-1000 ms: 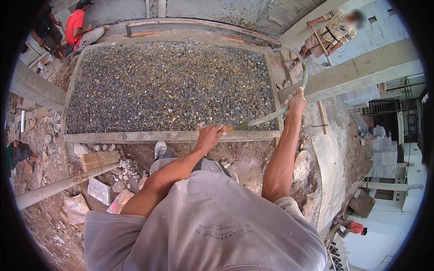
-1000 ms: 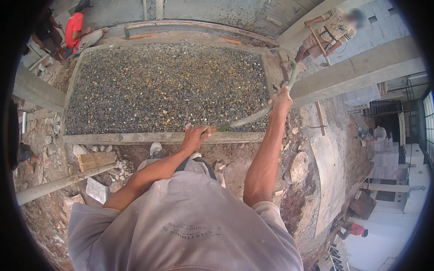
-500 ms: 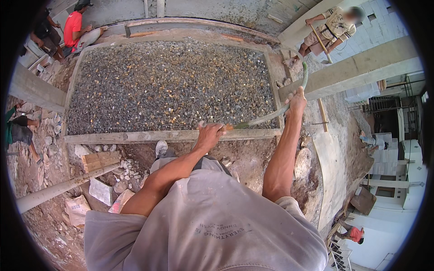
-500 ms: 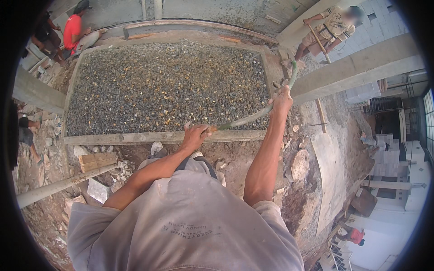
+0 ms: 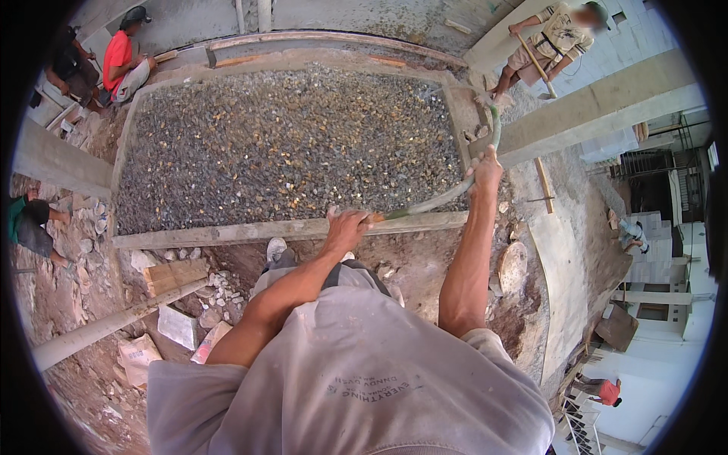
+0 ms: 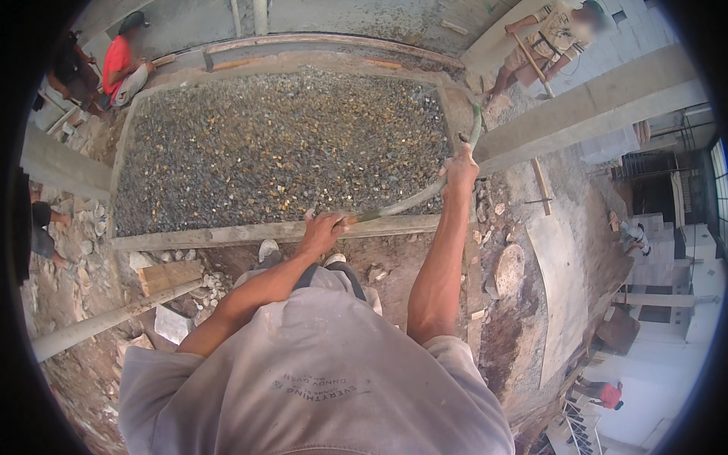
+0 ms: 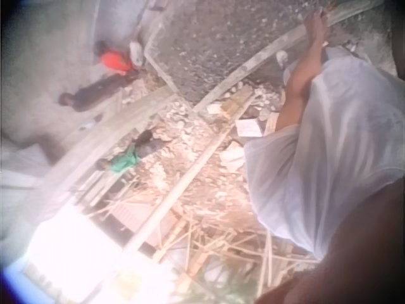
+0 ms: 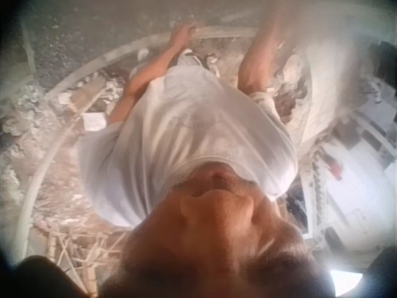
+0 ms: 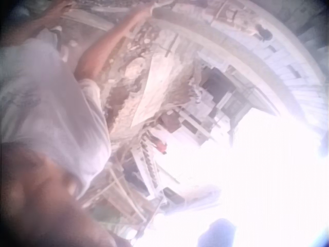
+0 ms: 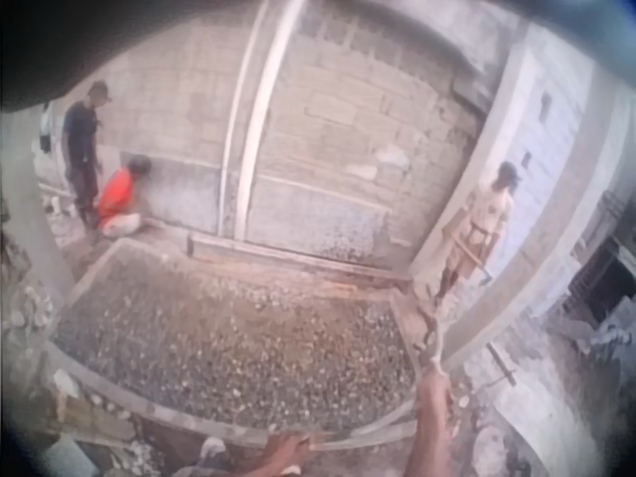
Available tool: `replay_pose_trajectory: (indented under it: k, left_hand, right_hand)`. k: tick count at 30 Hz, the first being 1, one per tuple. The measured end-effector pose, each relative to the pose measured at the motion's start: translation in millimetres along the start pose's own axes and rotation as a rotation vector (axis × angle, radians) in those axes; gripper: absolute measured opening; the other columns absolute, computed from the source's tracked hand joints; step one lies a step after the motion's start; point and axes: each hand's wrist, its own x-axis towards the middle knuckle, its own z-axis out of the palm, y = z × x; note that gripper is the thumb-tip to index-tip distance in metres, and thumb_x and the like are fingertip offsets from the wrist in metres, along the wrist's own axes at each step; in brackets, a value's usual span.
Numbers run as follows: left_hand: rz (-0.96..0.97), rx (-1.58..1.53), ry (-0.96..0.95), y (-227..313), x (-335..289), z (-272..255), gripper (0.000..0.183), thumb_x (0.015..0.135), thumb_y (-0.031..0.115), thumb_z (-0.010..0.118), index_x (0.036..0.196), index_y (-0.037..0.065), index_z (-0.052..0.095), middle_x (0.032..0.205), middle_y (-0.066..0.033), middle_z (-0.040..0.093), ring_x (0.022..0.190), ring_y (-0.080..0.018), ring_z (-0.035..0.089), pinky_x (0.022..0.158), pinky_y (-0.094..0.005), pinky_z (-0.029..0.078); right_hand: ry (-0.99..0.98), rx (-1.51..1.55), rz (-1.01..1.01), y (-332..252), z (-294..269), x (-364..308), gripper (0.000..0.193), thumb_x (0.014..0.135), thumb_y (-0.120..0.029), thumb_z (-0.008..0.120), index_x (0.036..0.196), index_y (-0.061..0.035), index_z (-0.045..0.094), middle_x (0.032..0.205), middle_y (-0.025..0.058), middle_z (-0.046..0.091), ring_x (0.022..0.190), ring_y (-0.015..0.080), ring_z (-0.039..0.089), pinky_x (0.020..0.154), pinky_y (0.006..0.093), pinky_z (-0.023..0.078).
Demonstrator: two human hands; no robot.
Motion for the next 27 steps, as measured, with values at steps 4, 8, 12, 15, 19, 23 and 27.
replay_pose_trajectory:
  k: [4, 8, 12, 15, 19, 23, 27]
  left_hand:
    - [0.003, 0.003, 0.017, -6, -6, -6, 0.029, 0.082, 0.026, 0.061, 0.108, 0.012, 0.061, 0.106, -0.0069, 0.062, 0.106, -0.0239, 0.054, 0.098, -0.0569, 0.017]
    - [-0.045, -0.014, -0.056, -1, -7, -22, 0.034, 0.082, 0.030, 0.061, 0.108, 0.008, 0.060, 0.106, -0.0098, 0.062, 0.106, -0.0268, 0.053, 0.097, -0.0553, 0.019]
    - [-0.043, 0.022, -0.024, -13, -11, -22, 0.034, 0.081, 0.030, 0.062, 0.107, 0.008, 0.061, 0.104, -0.0098, 0.063, 0.104, -0.0276, 0.054, 0.095, -0.0558, 0.021]
    - [-0.045, 0.030, -0.013, -18, -13, -25, 0.033, 0.081, 0.029, 0.062, 0.106, 0.008, 0.061, 0.103, -0.0091, 0.063, 0.104, -0.0276, 0.054, 0.096, -0.0571, 0.021]
    - [-0.062, 0.058, -0.043, -19, -15, -31, 0.031, 0.082, 0.027, 0.061, 0.107, 0.008, 0.060, 0.105, -0.0088, 0.062, 0.105, -0.0268, 0.054, 0.097, -0.0593, 0.020]
    - [-0.051, 0.073, -0.008, -24, -18, -31, 0.033, 0.082, 0.027, 0.061, 0.108, 0.007, 0.060, 0.106, -0.0095, 0.062, 0.107, -0.0269, 0.054, 0.098, -0.0585, 0.020]
    - [-0.048, 0.065, -0.002, -26, -20, -30, 0.037, 0.082, 0.033, 0.062, 0.108, 0.007, 0.060, 0.107, -0.0101, 0.062, 0.106, -0.0272, 0.054, 0.099, -0.0581, 0.019]
  right_hand:
    - [-0.023, 0.018, -0.029, 5, 9, -3, 0.033, 0.095, -0.031, 0.046, 0.076, -0.0039, 0.048, 0.057, 0.0000, 0.038, 0.041, 0.0124, 0.037, 0.036, 0.0270, 0.035]
    - [-0.018, 0.012, -0.043, 5, 19, -9, 0.033, 0.094, -0.032, 0.047, 0.077, -0.0034, 0.048, 0.058, 0.0006, 0.039, 0.040, 0.0127, 0.038, 0.036, 0.0270, 0.035]
    - [-0.077, 0.062, -0.013, 9, 26, -13, 0.034, 0.094, -0.033, 0.047, 0.079, -0.0026, 0.049, 0.057, 0.0008, 0.040, 0.040, 0.0125, 0.040, 0.036, 0.0272, 0.033]
    - [-0.076, 0.031, 0.005, 10, 31, -16, 0.034, 0.094, -0.033, 0.047, 0.077, -0.0036, 0.048, 0.057, 0.0004, 0.040, 0.040, 0.0122, 0.039, 0.035, 0.0273, 0.033]
    - [-0.063, 0.020, 0.011, 9, 37, -21, 0.034, 0.094, -0.033, 0.047, 0.074, -0.0052, 0.048, 0.056, -0.0003, 0.040, 0.039, 0.0119, 0.040, 0.035, 0.0268, 0.033]
    - [-0.054, 0.023, -0.014, 7, 42, -26, 0.034, 0.094, -0.033, 0.047, 0.072, -0.0058, 0.048, 0.056, -0.0003, 0.040, 0.039, 0.0116, 0.040, 0.034, 0.0261, 0.033]
    - [-0.048, 0.013, -0.005, 8, 42, -27, 0.033, 0.094, -0.032, 0.047, 0.073, -0.0055, 0.048, 0.057, -0.0003, 0.040, 0.038, 0.0114, 0.039, 0.033, 0.0259, 0.033]
